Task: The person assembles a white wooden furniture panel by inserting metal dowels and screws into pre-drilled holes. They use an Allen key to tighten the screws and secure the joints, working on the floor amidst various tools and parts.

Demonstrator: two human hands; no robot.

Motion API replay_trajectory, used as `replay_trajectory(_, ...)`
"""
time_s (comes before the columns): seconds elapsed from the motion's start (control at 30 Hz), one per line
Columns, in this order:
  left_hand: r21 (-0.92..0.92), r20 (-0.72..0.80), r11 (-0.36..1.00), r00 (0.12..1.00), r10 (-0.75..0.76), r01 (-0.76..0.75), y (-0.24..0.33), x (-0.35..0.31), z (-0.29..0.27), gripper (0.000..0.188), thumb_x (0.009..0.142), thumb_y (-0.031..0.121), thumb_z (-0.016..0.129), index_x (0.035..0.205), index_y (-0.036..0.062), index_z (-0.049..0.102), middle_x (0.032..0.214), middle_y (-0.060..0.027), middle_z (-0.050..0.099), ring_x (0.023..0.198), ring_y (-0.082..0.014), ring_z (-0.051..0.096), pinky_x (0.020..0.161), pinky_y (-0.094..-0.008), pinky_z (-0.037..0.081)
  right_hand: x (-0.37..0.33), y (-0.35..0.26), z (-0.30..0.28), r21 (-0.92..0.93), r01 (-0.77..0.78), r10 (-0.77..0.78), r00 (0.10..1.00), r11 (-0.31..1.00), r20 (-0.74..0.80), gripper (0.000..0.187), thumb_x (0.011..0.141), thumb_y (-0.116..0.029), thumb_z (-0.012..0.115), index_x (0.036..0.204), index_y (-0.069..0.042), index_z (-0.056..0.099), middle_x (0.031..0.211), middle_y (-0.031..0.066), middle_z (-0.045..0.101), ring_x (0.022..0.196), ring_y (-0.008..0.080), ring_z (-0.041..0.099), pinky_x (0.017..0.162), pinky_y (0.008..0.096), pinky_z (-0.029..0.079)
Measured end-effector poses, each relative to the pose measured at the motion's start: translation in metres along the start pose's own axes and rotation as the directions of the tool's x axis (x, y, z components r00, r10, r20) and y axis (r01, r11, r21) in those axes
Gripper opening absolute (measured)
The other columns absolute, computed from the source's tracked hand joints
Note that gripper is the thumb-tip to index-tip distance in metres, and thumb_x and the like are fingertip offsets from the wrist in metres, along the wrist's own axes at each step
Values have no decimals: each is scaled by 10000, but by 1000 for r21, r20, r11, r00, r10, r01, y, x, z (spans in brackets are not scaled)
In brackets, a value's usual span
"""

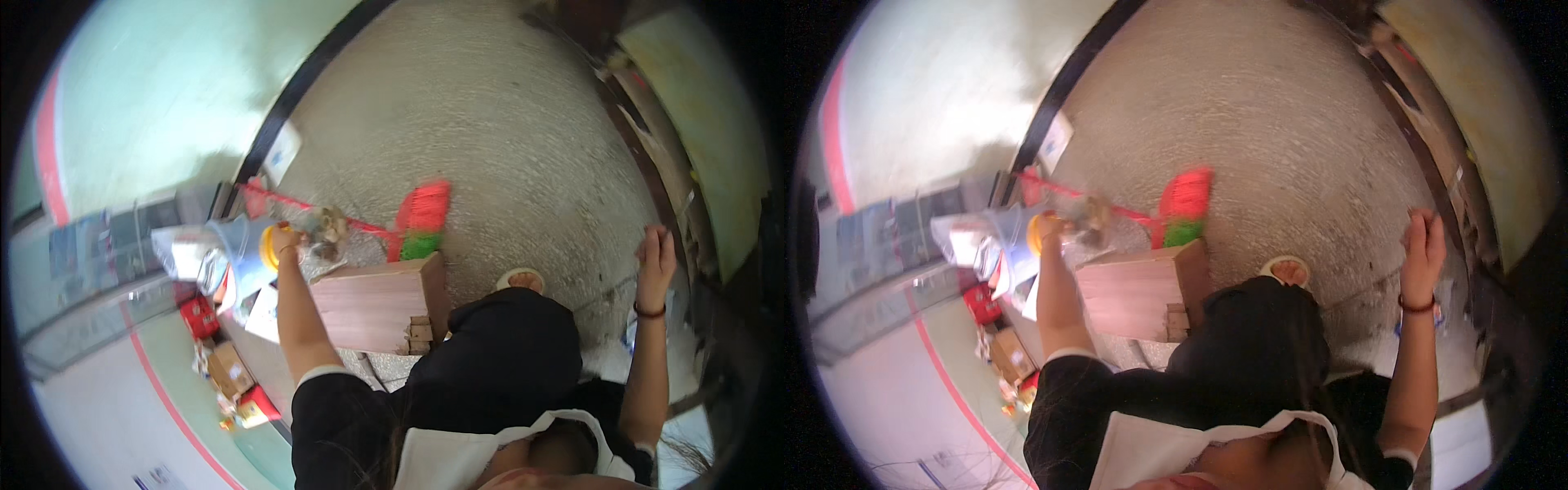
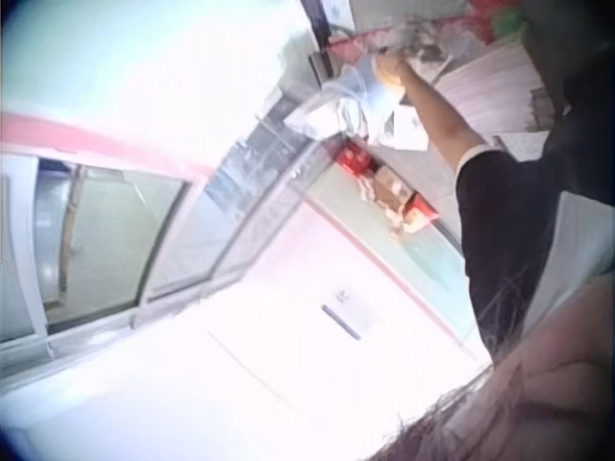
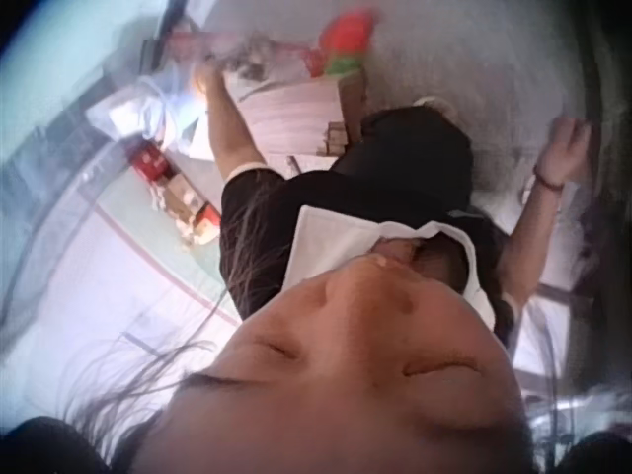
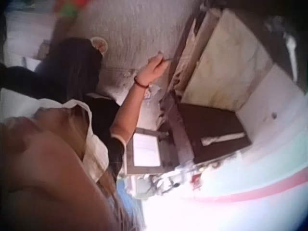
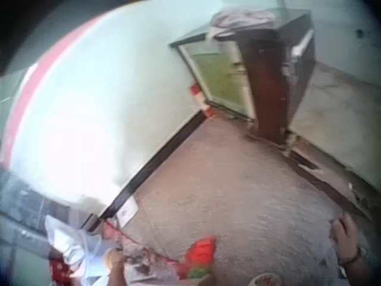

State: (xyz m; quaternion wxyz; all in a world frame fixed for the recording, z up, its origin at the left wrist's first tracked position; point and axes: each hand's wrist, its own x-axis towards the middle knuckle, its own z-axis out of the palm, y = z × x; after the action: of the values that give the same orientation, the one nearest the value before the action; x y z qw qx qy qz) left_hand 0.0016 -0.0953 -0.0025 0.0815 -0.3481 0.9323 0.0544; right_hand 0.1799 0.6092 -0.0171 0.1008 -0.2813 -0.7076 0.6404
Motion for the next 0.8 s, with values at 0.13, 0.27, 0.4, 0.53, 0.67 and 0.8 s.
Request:
replay_trajectory(0.13,-70,-158,800,799,581,-596,114,-49,-6,416,680,19,704,1053,57,524,998,-125,611,936,-299,602,826,-368,463,12,-10,-2,-90,73,-81,993,993,-87,166,954,-192,531,982,-40,593,747,-34,481,637,50,414,578,210,368)
replay_trajectory(0.27,-140,-140,414,432,891,-899,241,-132,2,410,726,15,688,1086,88,506,986,-144,615,958,-380,591,835,-416,453,22,15,-15,3,30,-29,983,1000,-183,182,949,-209,544,965,-35,593,670,-44,462,588,48,415,533,219,360)
replay_trajectory(0.4,-79,-89,-18,-11,996,-997,344,-215,36,374,699,36,685,1041,104,548,974,-141,623,947,-362,597,826,-438,455,15,33,-29,106,-74,100,960,992,-262,183,945,-213,549,942,-33,586,638,-47,448,558,50,412,506,225,354)
replay_trajectory(0.53,-303,222,-158,-230,947,-940,412,-316,92,213,748,93,624,953,123,577,1002,-119,637,950,-306,611,823,-434,471,-9,51,-48,24,-199,196,923,980,-332,193,939,-215,558,914,-26,586,630,-34,466,564,52,432,507,226,359)
replay_trajectory(0.67,-302,-86,-567,-571,816,-766,415,-405,145,258,839,227,573,1077,139,619,1115,-113,632,1009,-269,612,871,-416,474,-26,77,-56,-45,-193,159,902,980,-401,179,939,-202,559,917,-26,585,626,-35,475,556,53,427,503,223,355)
replay_trajectory(0.8,-611,-113,-568,-650,752,-551,399,-449,156,317,861,251,566,1159,151,611,1093,-108,646,1007,-277,613,870,-410,480,-50,99,-64,176,-281,331,844,943,-422,167,945,-178,549,905,-19,577,652,-30,480,594,49,426,520,227,353)
